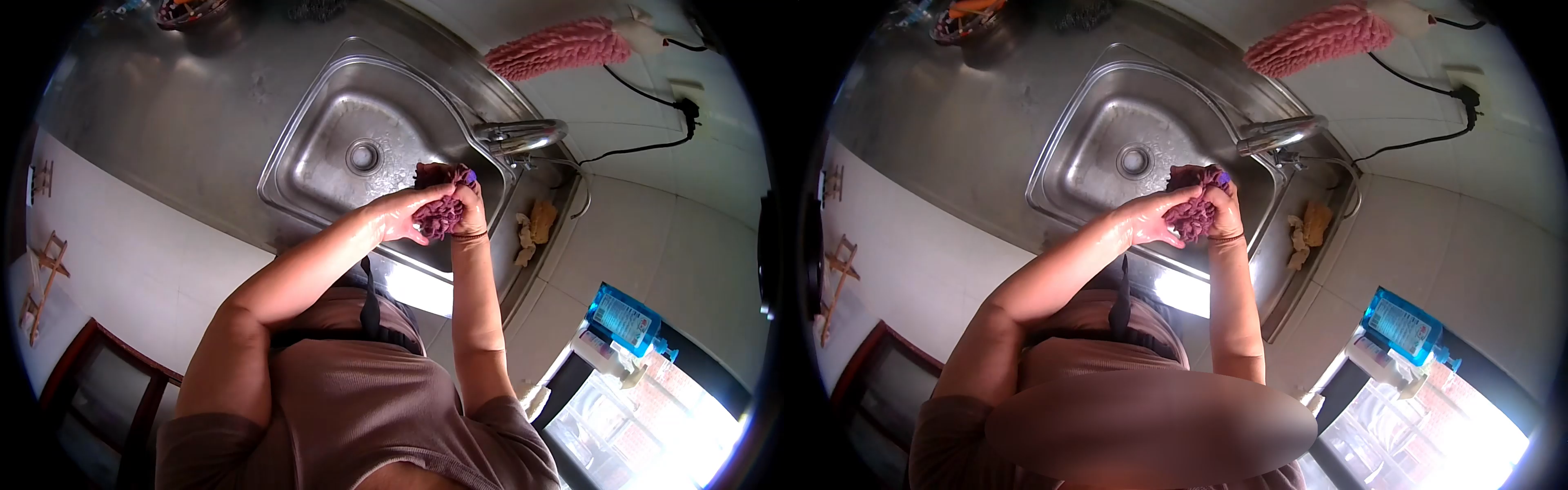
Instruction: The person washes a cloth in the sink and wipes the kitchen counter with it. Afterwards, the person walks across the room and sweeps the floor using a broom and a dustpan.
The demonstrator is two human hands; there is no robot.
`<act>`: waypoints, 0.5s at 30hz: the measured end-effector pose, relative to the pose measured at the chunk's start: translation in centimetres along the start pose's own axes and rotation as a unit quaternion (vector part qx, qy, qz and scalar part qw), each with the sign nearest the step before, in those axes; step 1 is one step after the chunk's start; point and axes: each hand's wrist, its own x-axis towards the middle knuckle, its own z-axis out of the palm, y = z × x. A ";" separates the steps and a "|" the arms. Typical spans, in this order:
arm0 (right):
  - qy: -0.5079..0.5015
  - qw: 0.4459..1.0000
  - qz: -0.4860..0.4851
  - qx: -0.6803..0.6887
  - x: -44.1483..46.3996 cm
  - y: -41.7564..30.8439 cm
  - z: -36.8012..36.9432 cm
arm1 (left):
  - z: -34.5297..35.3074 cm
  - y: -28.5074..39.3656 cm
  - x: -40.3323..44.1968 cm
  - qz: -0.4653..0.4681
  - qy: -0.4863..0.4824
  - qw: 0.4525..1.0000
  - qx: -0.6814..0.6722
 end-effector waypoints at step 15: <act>-0.010 0.993 0.109 -0.044 2.9 -1.7 1.9 | -0.3 0.9 0.1 0.011 -0.044 0.999 0.018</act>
